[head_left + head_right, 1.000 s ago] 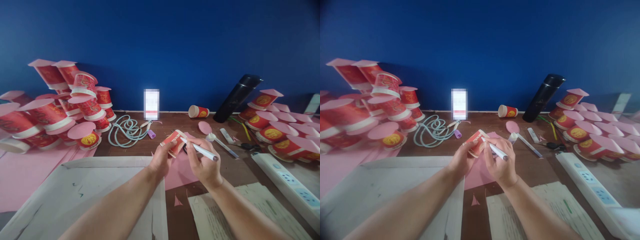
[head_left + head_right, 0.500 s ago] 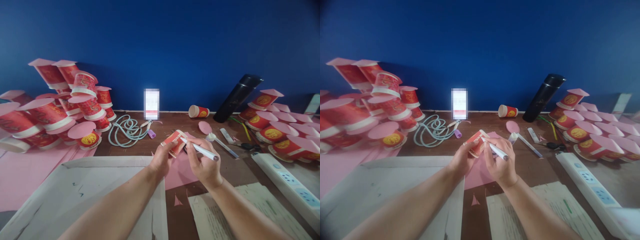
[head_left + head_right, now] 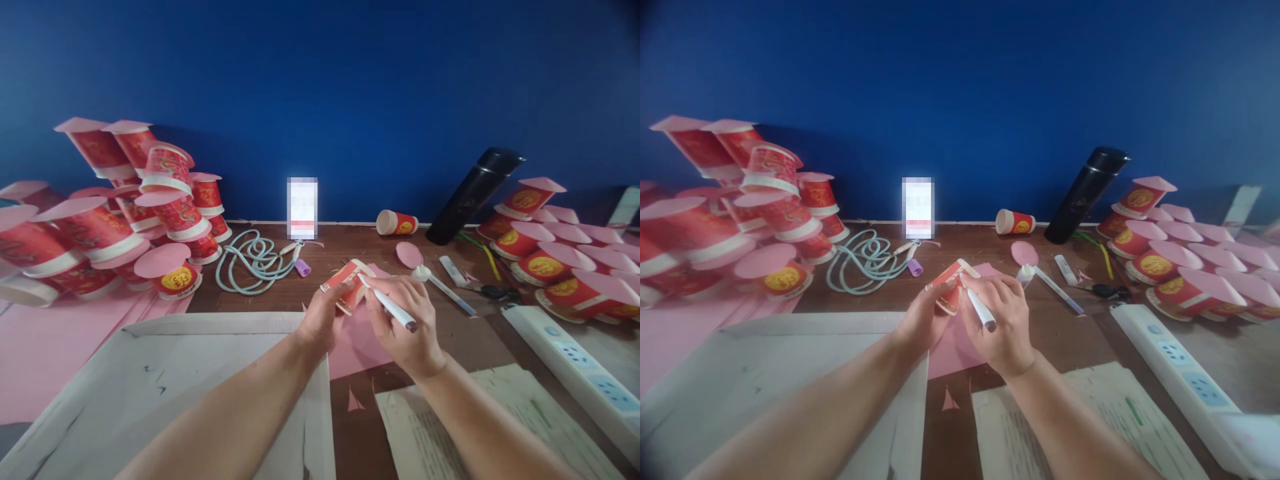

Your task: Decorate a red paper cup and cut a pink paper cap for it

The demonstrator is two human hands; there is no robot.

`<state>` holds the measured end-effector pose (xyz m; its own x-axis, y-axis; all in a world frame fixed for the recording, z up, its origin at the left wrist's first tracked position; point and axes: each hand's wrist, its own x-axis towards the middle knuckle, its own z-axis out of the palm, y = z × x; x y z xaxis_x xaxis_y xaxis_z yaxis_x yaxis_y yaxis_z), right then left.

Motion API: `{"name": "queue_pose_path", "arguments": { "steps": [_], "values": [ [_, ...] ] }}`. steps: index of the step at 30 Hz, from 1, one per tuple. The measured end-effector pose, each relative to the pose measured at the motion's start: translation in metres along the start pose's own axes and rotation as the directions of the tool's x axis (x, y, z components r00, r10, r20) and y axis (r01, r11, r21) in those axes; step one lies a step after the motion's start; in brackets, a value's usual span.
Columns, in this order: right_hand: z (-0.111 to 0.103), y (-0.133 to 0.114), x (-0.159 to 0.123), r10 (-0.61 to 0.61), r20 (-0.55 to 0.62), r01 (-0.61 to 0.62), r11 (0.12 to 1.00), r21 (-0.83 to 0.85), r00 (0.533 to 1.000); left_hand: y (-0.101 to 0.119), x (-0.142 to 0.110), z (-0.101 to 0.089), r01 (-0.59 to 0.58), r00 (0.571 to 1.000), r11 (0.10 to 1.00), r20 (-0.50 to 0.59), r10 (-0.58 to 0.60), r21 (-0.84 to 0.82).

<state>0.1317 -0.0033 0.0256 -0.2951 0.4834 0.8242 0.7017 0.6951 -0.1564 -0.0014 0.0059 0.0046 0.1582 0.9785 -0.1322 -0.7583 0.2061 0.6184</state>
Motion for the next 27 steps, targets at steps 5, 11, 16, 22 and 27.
{"name": "queue_pose_path", "arguments": {
  "steps": [5, 11, 16, 22, 27],
  "values": [
    [0.0001, 0.0006, -0.0008, 0.006, 0.018, -0.006, 1.0, -0.017, 1.0, -0.001, -0.0001, -0.0008, -0.008, 1.0, 1.0, 0.0, 0.008, 0.01],
    [0.0016, 0.0015, -0.0005, 0.027, 0.006, -0.027, 1.0, -0.008, 1.0, -0.0007, -0.0005, -0.0001, 0.003, 1.0, 1.0, 0.024, -0.004, 0.012],
    [0.0006, 0.0009, -0.001, 0.052, -0.005, -0.052, 0.999, -0.008, 0.999, -0.0014, 0.0007, -0.0021, 0.017, 0.999, 1.0, 0.031, -0.016, -0.014],
    [-0.001, 0.001, -0.0027, 0.088, -0.041, -0.087, 0.996, 0.017, 0.995, -0.0015, 0.0016, -0.0052, 0.045, 0.998, 0.996, 0.04, -0.042, -0.08],
    [-0.0007, 0.0023, -0.0027, 0.162, -0.12, -0.155, 0.986, 0.065, 0.98, -0.0003, 0.0009, -0.0036, 0.085, 0.996, 0.991, 0.036, -0.082, -0.107]
  ]
}}
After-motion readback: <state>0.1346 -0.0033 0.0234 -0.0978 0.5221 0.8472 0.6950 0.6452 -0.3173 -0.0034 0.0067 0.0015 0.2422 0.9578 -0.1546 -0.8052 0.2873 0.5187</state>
